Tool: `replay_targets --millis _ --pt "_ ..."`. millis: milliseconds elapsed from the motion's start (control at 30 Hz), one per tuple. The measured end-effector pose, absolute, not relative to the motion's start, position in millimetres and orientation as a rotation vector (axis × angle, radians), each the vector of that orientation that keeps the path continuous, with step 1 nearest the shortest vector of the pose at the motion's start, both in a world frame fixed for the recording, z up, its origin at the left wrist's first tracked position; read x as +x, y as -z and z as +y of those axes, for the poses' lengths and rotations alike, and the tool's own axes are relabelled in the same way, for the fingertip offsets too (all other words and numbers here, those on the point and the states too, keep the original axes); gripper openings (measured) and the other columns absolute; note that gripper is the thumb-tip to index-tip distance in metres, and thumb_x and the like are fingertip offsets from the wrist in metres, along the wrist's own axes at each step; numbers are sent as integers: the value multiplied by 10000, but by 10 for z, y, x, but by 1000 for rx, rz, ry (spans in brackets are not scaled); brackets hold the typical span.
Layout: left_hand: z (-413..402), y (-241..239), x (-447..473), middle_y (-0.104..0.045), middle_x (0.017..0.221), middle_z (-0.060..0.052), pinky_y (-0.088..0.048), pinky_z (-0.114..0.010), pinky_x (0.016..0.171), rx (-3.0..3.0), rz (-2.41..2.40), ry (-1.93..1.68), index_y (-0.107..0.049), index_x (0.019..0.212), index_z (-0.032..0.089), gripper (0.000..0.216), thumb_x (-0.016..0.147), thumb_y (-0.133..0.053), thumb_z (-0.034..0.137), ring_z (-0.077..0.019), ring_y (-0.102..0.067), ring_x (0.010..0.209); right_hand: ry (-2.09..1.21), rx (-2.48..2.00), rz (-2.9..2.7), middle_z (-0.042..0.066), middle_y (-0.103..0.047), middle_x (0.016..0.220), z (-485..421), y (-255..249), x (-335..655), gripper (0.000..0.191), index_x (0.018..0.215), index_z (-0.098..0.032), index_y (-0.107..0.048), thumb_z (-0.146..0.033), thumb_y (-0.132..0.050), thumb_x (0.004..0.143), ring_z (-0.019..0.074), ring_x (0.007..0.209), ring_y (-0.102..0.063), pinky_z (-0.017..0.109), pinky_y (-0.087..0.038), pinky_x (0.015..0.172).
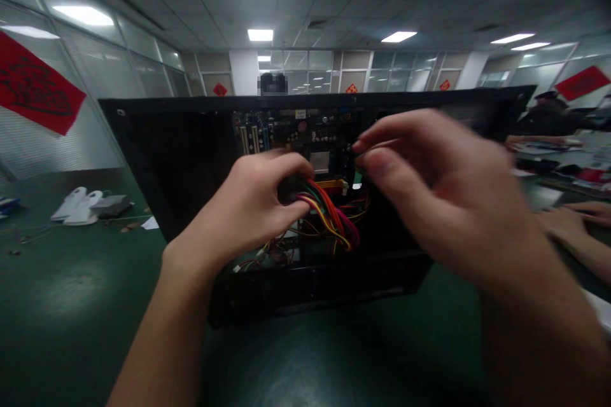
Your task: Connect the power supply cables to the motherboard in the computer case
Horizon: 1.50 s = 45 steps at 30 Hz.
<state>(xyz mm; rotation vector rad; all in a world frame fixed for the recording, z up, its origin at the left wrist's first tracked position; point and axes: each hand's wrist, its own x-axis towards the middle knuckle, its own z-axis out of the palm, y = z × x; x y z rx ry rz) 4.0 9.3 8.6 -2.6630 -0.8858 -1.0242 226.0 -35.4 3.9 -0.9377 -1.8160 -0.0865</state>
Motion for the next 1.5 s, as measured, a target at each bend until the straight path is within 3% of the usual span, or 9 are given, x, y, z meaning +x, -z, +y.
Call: replay_targets --millis 167,300,433,567,733,967,1133,1267,1500 --pt "102 -108 -3 -707 1048 -40 -535 -297 789 -2516 -845 1050 -649 1127 216 315 832 -647 327 -202 -679 912 -353 -960 -1981 29 -685 851 -68 96 1931 269 1013 -174 -676 -418 -603 925 152 719 -625 243 -471 606" --pt "174 -49 -139 -702 1081 -55 -545 -299 779 -2511 -799 1030 -603 1232 209 474 821 -691 428 -213 -687 898 -517 -948 -1952 13 -652 747 8 119 2038 284 901 -153 -678 -424 -599 924 132 646 -597 230 -445 556" --pt "184 -17 -160 -722 987 -41 -536 -283 767 -2409 -824 1079 -652 1130 184 413 825 -706 457 -199 -694 848 -543 -892 -1921 23 -669 828 13 124 2057 296 947 -160 -675 -446 -663 874 167 765 -640 248 -500 635" --pt "208 25 -139 -744 901 -28 -514 -259 679 -2379 -884 1110 -701 1005 187 328 848 -681 473 -174 -692 746 -437 -856 -1983 43 -694 990 91 197 1979 284 1058 -166 -664 -289 -729 811 216 946 -653 307 -539 805" --pt "390 147 -157 -740 807 -43 -496 -267 600 -2277 -1082 1071 -714 912 171 241 941 -552 346 -167 -674 663 -333 -884 -1925 49 -710 984 116 184 2017 215 1001 -145 -679 -222 -708 803 224 930 -662 332 -538 818" --pt "330 228 4 -729 1099 -128 -553 -364 833 -2015 -325 959 -653 901 158 53 867 -620 182 -259 -683 1030 -440 -835 -1841 48 -712 946 45 101 2150 268 1006 -146 -667 -306 -735 802 213 874 -673 318 -562 754" --pt "203 238 75 -679 1271 -139 -534 -394 936 -2001 -198 1010 -641 986 171 127 859 -638 177 -275 -630 1200 -704 -813 -1889 38 -697 916 -49 41 2236 323 1035 -165 -631 -400 -717 830 178 785 -668 274 -564 654" --pt "196 239 64 -629 1351 -145 -518 -391 996 -2047 -228 1000 -634 1108 175 242 868 -609 158 -270 -558 1303 -590 -798 -1901 37 -680 858 -146 -22 2272 281 901 -165 -635 -406 -744 806 179 810 -656 272 -556 704" --pt "184 264 92 -607 1383 -122 -498 -404 1031 -2098 -225 1045 -598 1263 200 379 887 -569 160 -271 -500 1359 -490 -807 -1899 30 -670 787 -238 -28 2246 283 855 -173 -657 -424 -763 782 186 772 -643 273 -533 671"
